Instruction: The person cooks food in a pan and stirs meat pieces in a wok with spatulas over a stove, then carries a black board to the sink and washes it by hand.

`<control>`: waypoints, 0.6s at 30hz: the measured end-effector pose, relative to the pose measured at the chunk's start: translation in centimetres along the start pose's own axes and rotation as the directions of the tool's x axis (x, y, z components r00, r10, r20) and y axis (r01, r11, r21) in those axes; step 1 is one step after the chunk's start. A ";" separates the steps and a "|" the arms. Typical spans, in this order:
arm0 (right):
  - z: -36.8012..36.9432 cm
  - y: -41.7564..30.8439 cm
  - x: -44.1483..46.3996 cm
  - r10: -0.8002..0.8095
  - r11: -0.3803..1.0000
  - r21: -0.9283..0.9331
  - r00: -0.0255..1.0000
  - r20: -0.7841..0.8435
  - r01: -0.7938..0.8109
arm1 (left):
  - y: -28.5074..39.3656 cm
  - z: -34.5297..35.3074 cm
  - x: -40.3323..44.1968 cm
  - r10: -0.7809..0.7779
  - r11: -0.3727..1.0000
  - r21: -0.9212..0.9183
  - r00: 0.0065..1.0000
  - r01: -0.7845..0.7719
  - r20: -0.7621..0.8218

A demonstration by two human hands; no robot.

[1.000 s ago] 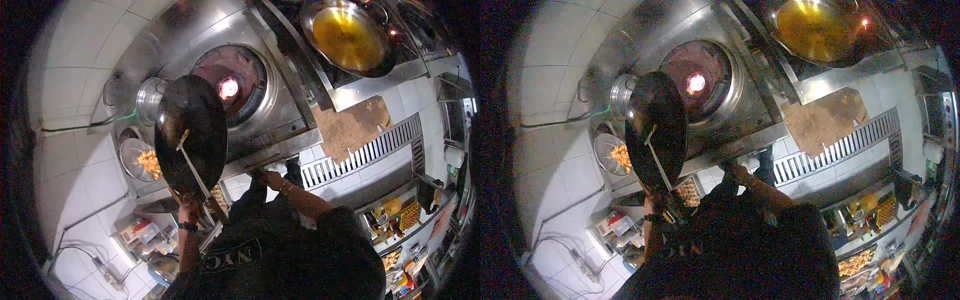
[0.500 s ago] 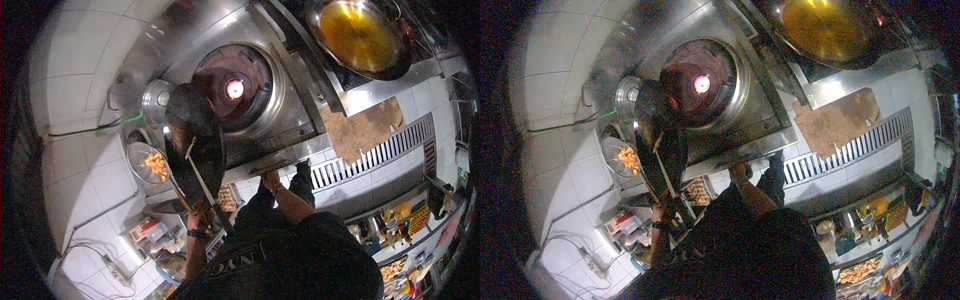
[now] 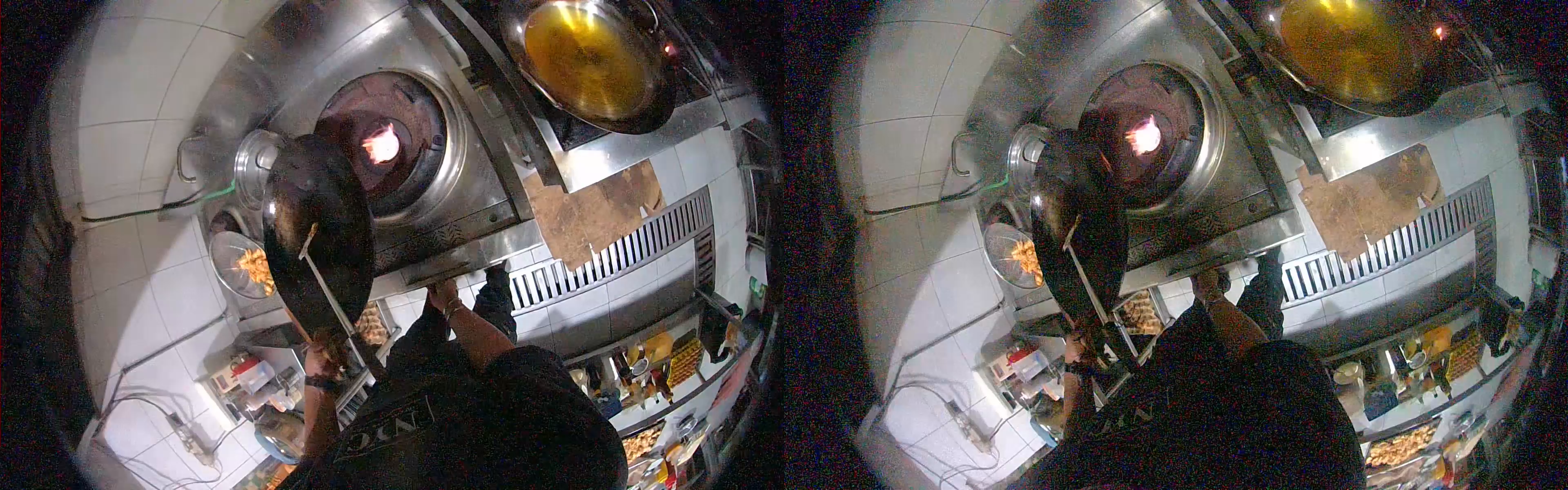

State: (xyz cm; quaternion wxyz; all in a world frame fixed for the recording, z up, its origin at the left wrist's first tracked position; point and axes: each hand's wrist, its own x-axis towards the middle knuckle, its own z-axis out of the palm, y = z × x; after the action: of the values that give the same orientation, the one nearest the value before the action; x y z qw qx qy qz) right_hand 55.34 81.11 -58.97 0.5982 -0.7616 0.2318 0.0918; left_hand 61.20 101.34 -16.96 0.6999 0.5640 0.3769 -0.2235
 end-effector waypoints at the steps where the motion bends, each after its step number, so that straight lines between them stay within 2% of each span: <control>1: -0.6 -0.9 -0.1 -0.035 0.987 -0.156 0.999 0.028 0.039 | 0.2 -0.1 -0.1 0.006 0.999 0.050 1.000 -0.006 0.012; 2: -1.1 -1.8 -0.1 -0.065 0.948 -0.307 0.996 0.061 0.081 | 0.4 -1.3 0.3 -0.098 0.993 -0.049 0.991 0.103 0.086; 4: -1.5 -2.5 -0.2 -0.106 0.798 -0.579 0.985 0.139 0.168 | 0.1 -3.1 1.0 -0.193 0.966 -0.139 0.966 0.217 0.170; 6: -1.3 -2.2 -0.2 -0.121 0.827 -0.538 0.986 0.110 0.162 | -0.6 -4.4 2.0 -0.228 0.941 -0.266 0.973 0.209 -0.041; 7: -0.6 -1.2 0.0 -0.128 0.879 -0.455 0.990 0.064 0.143 | -0.6 -4.5 2.3 -0.226 0.941 -0.266 0.973 0.208 -0.039; 8: 0.3 -0.3 0.0 -0.126 0.944 -0.306 0.992 -0.001 0.120 | -0.7 -4.7 2.6 -0.166 0.926 -0.296 0.958 0.233 0.235; 9: 1.5 1.3 0.1 -0.096 0.989 -0.121 0.994 -0.060 0.089 | -0.7 -5.1 2.7 -0.126 0.918 -0.309 0.922 0.248 0.365; 10: 3.4 3.2 0.5 -0.038 0.988 0.143 0.991 -0.131 0.057 | -0.8 -5.5 2.8 -0.084 0.911 -0.317 0.869 0.266 0.487; 11: 5.4 5.1 0.9 0.032 0.890 0.450 0.977 -0.211 0.068 | -0.9 -6.3 2.7 -0.104 0.936 -0.275 0.919 0.219 0.379; 12: 7.5 7.0 1.2 0.101 0.763 0.639 0.957 -0.274 0.102 | -0.9 -6.0 2.5 -0.109 0.948 -0.251 0.940 0.196 0.323; 13: 6.1 5.5 0.9 0.050 0.719 0.667 0.944 -0.326 0.192 | -0.7 -5.1 2.1 -0.113 0.959 -0.224 0.957 0.176 0.266; 14: 4.5 3.9 0.6 -0.002 0.669 0.688 0.927 -0.376 0.281 | -1.0 -4.1 1.7 -0.062 0.986 -0.143 0.990 0.079 0.124; 15: 1.3 0.7 0.2 -0.162 0.954 0.214 0.961 -0.226 0.211 | -1.0 -3.1 1.4 0.007 0.999 -0.049 1.000 -0.007 -0.015; 16: -1.1 -1.7 -0.1 -0.208 0.919 -0.344 0.978 -0.010 0.192 | -1.2 -3.5 1.5 0.008 0.999 -0.049 1.000 -0.009 -0.015; 18: -2.4 -3.2 -0.2 -0.213 0.903 -0.380 0.977 0.006 0.199 | -1.6 -4.4 1.8 -0.056 0.986 -0.156 0.998 0.055 -0.003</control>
State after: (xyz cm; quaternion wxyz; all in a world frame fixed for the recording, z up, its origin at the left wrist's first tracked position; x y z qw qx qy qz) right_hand 56.31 79.46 -55.46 0.4421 -0.8843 0.1385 0.0577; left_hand 59.87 105.34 -19.71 0.7340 0.4976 0.4113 -0.2108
